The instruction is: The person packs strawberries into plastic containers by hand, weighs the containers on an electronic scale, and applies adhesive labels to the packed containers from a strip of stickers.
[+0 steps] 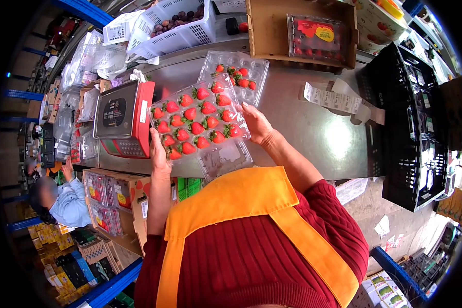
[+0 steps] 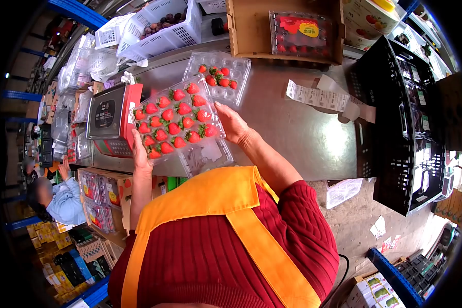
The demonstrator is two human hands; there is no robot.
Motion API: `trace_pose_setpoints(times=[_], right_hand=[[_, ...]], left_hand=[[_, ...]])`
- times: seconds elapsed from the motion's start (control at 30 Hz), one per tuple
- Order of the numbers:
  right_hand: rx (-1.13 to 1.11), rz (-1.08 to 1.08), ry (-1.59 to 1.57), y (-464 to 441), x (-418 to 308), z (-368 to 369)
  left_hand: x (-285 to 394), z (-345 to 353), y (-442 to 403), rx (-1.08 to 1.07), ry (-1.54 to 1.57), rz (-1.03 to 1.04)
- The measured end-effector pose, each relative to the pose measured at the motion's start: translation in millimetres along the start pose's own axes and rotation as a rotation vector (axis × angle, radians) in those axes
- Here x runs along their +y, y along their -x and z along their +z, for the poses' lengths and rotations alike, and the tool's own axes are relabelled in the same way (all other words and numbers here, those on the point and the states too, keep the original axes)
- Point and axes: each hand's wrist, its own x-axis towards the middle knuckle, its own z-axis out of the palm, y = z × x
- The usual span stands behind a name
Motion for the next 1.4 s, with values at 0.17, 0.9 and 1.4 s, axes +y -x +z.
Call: trace_pose_setpoints(times=[0.17, 0.9, 1.4], right_hand=[[0.071, -0.003, 0.130, -4, 2, 1], [0.346, -0.024, 0.163, 78, 50, -50], [-0.180, -0.912, 1.889, 0, 4, 112]], left_hand=[[-15, -8, 2, -0.059, 0.027, 0.016], [36, -129, 36, 0.384, -0.536, 0.612], [66, 32, 72, -0.226, 0.136, 0.228]])
